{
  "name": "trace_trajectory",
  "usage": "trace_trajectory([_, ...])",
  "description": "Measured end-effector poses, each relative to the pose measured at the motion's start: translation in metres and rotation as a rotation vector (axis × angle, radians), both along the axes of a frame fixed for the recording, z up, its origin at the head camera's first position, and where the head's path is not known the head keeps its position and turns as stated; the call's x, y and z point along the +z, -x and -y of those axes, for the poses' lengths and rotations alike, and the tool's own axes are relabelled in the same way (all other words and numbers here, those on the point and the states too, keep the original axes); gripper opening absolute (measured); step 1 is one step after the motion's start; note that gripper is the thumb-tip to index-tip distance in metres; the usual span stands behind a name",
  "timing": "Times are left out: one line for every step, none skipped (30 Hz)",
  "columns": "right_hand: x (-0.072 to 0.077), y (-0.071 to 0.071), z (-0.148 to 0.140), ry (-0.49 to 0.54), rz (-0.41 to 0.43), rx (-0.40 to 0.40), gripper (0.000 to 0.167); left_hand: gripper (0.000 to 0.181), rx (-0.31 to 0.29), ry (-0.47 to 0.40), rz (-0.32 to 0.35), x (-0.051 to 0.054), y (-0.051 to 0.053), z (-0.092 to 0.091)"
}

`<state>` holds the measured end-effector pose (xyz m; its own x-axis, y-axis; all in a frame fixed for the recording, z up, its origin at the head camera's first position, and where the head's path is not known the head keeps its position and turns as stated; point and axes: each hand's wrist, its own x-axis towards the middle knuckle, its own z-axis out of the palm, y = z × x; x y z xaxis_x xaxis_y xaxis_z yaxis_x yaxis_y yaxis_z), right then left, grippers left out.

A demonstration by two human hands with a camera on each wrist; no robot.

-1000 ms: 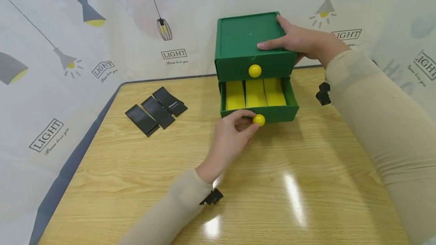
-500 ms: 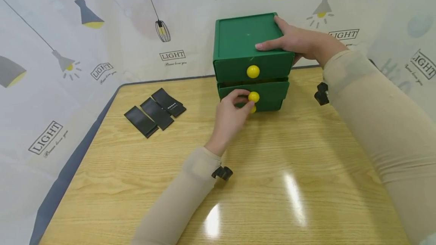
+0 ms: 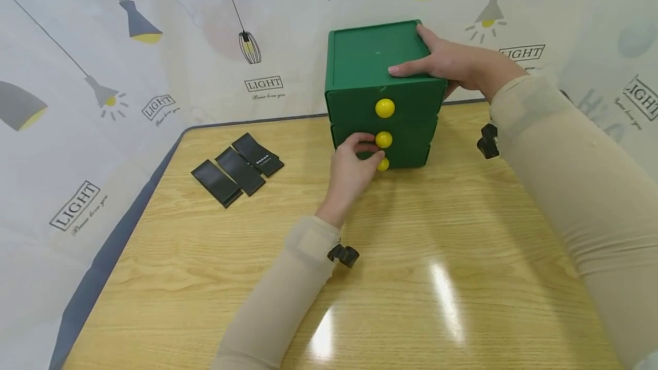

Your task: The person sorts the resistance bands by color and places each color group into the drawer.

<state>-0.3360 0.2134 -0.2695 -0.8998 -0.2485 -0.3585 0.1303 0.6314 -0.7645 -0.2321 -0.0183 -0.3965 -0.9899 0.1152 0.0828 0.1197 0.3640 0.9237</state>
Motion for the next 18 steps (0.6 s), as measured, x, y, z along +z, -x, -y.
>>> trace_trajectory([0.0, 0.0, 0.0, 0.003, 0.0, 0.001, 0.124, 0.028, 0.005, 0.013, 0.003, -0.002, 0.0, 0.001])
trace_trajectory([0.001, 0.0, 0.0, 0.005, 0.001, 0.002, 0.124, 0.026, 0.008, 0.028, 0.008, -0.004, 0.0, 0.002])
trace_trajectory([0.001, -0.001, 0.0, 0.005, 0.001, 0.003, 0.123, 0.024, 0.009, 0.046, 0.014, -0.006, 0.0, 0.003])
trace_trajectory([0.001, -0.001, 0.0, 0.005, 0.001, 0.004, 0.123, 0.023, 0.008, 0.064, 0.024, -0.01, 0.001, 0.003])
trace_trajectory([0.001, -0.001, 0.0, 0.004, 0.001, 0.004, 0.123, 0.022, 0.005, 0.087, 0.032, -0.013, 0.001, 0.003])
trace_trajectory([0.0, -0.001, 0.0, 0.004, 0.002, 0.004, 0.123, 0.022, -0.001, 0.107, 0.04, -0.016, 0.002, 0.003])
trace_trajectory([0.0, -0.001, 0.0, 0.004, 0.002, 0.004, 0.123, 0.023, -0.007, 0.126, 0.049, -0.019, 0.002, 0.003])
trace_trajectory([0.0, -0.001, -0.001, -0.001, 0.001, 0.003, 0.123, 0.023, -0.013, 0.142, 0.057, -0.021, 0.003, 0.003])
trace_trajectory([0.0, -0.001, -0.001, -0.003, 0.0, 0.003, 0.123, 0.024, -0.019, 0.153, 0.064, -0.024, 0.003, 0.002])
trace_trajectory([0.0, -0.001, -0.001, -0.004, 0.0, 0.003, 0.123, 0.025, -0.023, 0.158, 0.071, -0.026, 0.004, 0.001])
trace_trajectory([0.0, -0.001, -0.001, -0.005, -0.001, 0.003, 0.123, 0.025, -0.024, 0.155, 0.074, -0.027, 0.004, 0.001])
trace_trajectory([0.0, -0.001, -0.001, -0.006, -0.002, 0.004, 0.123, 0.025, -0.025, 0.146, 0.081, -0.028, 0.004, 0.0])
trace_trajectory([0.0, -0.001, -0.001, -0.007, -0.002, 0.004, 0.123, 0.025, -0.024, 0.134, 0.085, -0.03, 0.005, -0.001])
trace_trajectory([0.001, -0.001, 0.0, -0.007, -0.001, 0.003, 0.123, 0.025, -0.021, 0.122, 0.088, -0.03, 0.005, -0.002])
trace_trajectory([0.001, -0.001, 0.0, -0.003, 0.001, 0.003, 0.124, 0.025, -0.019, 0.111, 0.091, -0.031, 0.006, -0.003])
trace_trajectory([0.001, -0.001, 0.0, -0.001, 0.001, 0.002, 0.123, 0.025, -0.015, 0.101, 0.093, -0.031, 0.006, -0.003])
trace_trajectory([0.001, -0.001, 0.0, -0.001, 0.003, 0.001, 0.123, 0.024, -0.01, 0.094, 0.096, -0.032, 0.006, -0.004])
trace_trajectory([0.001, -0.001, 0.0, -0.001, 0.003, 0.0, 0.123, 0.024, -0.005, 0.09, 0.099, -0.032, 0.006, -0.004])
